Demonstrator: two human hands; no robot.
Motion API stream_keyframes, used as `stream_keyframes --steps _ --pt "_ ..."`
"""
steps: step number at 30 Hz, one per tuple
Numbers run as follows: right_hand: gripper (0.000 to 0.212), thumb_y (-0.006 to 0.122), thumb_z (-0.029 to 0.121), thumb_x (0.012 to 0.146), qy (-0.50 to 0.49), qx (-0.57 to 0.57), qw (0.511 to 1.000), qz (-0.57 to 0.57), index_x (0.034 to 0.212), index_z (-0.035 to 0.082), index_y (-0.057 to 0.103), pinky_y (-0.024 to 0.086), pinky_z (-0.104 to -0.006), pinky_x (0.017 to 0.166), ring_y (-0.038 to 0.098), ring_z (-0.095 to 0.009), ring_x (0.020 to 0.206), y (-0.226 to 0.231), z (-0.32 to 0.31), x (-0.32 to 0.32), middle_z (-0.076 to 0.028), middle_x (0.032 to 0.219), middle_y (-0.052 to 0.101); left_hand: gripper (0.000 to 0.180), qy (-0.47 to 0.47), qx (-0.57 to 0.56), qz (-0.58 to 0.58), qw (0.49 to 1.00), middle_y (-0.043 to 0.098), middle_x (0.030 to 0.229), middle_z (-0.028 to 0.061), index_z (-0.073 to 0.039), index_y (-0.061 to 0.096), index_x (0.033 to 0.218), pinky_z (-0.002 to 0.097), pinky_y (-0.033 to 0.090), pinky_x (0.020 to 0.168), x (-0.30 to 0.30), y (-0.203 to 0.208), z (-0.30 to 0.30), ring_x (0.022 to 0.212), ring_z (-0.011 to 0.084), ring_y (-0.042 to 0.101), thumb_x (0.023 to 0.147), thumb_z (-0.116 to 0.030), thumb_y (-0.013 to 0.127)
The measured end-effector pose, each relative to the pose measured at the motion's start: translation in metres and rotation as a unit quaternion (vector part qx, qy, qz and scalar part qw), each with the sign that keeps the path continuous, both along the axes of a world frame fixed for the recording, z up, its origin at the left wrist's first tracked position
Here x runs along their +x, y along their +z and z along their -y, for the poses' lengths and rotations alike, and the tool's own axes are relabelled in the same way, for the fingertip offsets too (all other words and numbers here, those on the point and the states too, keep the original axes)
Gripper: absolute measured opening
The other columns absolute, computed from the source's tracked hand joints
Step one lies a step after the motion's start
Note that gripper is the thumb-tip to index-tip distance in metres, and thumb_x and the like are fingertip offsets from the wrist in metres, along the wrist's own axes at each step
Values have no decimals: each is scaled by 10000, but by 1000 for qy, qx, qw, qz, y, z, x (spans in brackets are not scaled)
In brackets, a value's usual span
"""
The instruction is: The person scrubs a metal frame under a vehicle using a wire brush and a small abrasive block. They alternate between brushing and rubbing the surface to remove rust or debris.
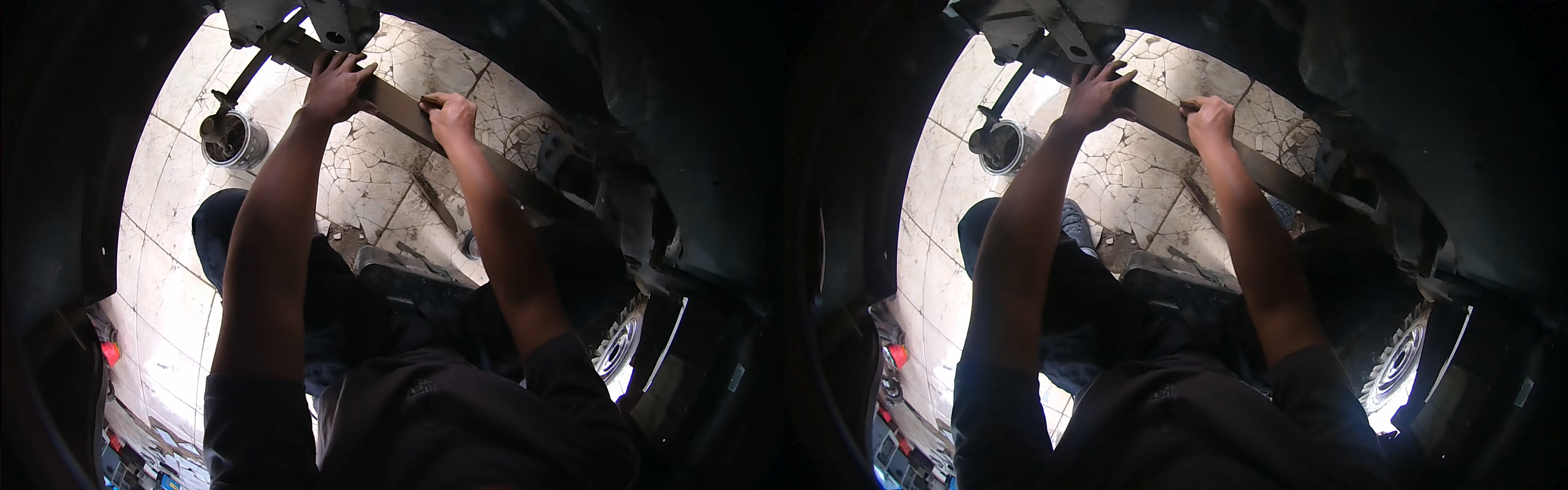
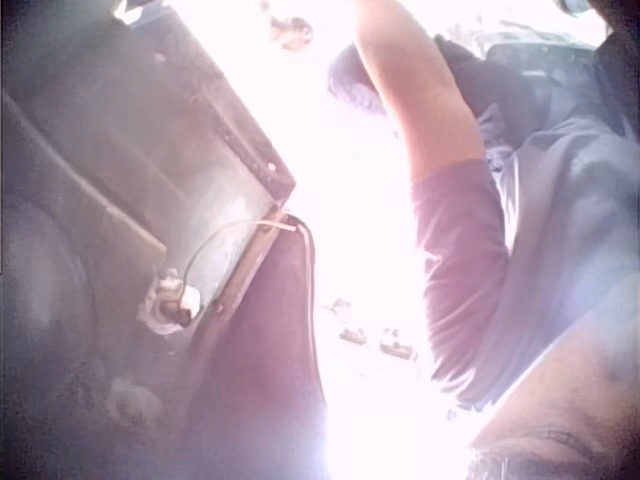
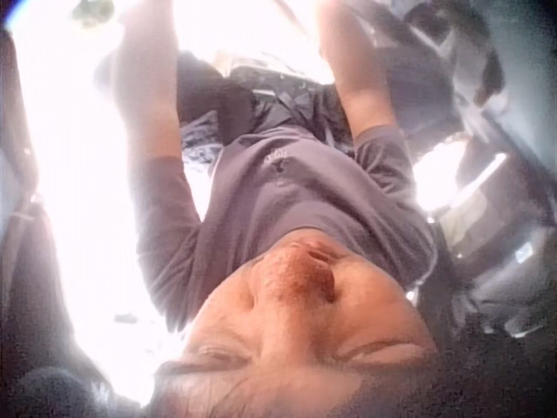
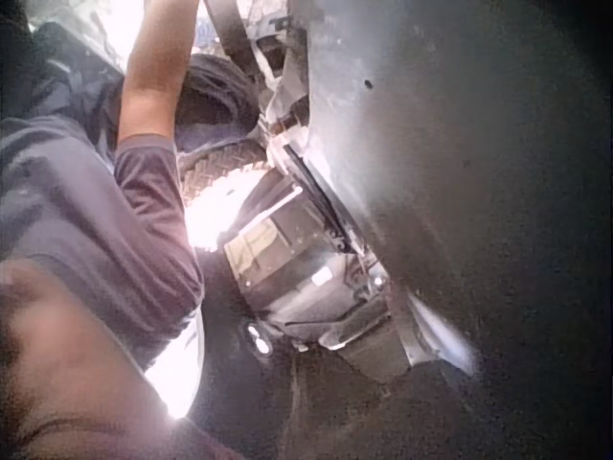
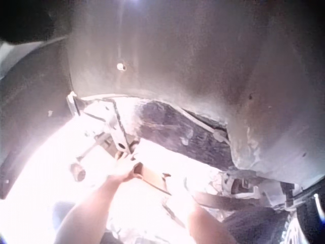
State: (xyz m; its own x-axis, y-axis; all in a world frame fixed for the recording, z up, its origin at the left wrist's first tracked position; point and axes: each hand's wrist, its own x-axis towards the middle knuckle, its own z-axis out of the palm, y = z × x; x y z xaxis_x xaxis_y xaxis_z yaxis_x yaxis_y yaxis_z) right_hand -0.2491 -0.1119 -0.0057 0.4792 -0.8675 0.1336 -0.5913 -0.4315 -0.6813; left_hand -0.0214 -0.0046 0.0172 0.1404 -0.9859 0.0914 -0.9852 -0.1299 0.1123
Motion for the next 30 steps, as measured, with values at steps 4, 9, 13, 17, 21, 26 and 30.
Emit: stream_keyframes --steps 4,9,13,17,21,26,30 --pt "152 762 105 840 26 -24 999 -31 975 101 831 569 -410 868 735 -341 915 -12 0 -22 -170 954 766 908 12 -4 -16 1000 519 1526 17 -266 572 1475 519 175 1258 2 -1 -3 1495 234 373 681 -611 845" --pt "144 765 96 843 13 14 999 -28 973 90 828 575 -380 856 738 -328 908 -10 -4 -31 -169 968 764 921 3 -4 -1 1000 464 1566 18 -266 533 1515 558 225 1229 3 -3 -5 1440 262 446 705 -570 849" --pt "145 777 129 846 16 26 999 -11 977 91 826 567 -391 867 738 -326 928 -8 3 -13 -160 986 767 915 4 5 -5 1000 468 1562 9 -265 536 1513 559 222 1230 0 2 -1 1428 266 460 709 -572 847" --pt "143 789 140 843 24 8 999 -41 976 104 827 563 -397 866 736 -323 923 -9 4 -16 -152 988 766 920 11 14 -10 1000 469 1562 11 -267 539 1510 555 225 1229 0 4 -1 1425 268 464 701 -573 853" --pt "148 793 123 840 35 4 999 -30 982 104 827 564 -403 838 734 -316 906 -12 6 -47 -148 976 763 919 7 -3 0 1000 472 1558 13 -270 541 1509 541 230 1230 2 -2 -1 1426 265 462 698 -565 857" --pt "153 780 103 844 26 62 997 -45 989 103 827 573 -370 865 745 -294 933 -5 8 -52 -147 992 768 905 16 9 -6 1000 472 1558 7 -274 545 1505 524 232 1232 0 1 -4 1431 248 456 702 -550 859" --pt "165 759 106 854 52 25 997 -46 1003 118 830 577 -367 884 745 -303 943 -4 15 -30 -144 995 775 907 11 6 -6 1000 468 1563 6 -279 537 1511 524 232 1232 -2 3 -1 1429 250 457 707 -558 852"
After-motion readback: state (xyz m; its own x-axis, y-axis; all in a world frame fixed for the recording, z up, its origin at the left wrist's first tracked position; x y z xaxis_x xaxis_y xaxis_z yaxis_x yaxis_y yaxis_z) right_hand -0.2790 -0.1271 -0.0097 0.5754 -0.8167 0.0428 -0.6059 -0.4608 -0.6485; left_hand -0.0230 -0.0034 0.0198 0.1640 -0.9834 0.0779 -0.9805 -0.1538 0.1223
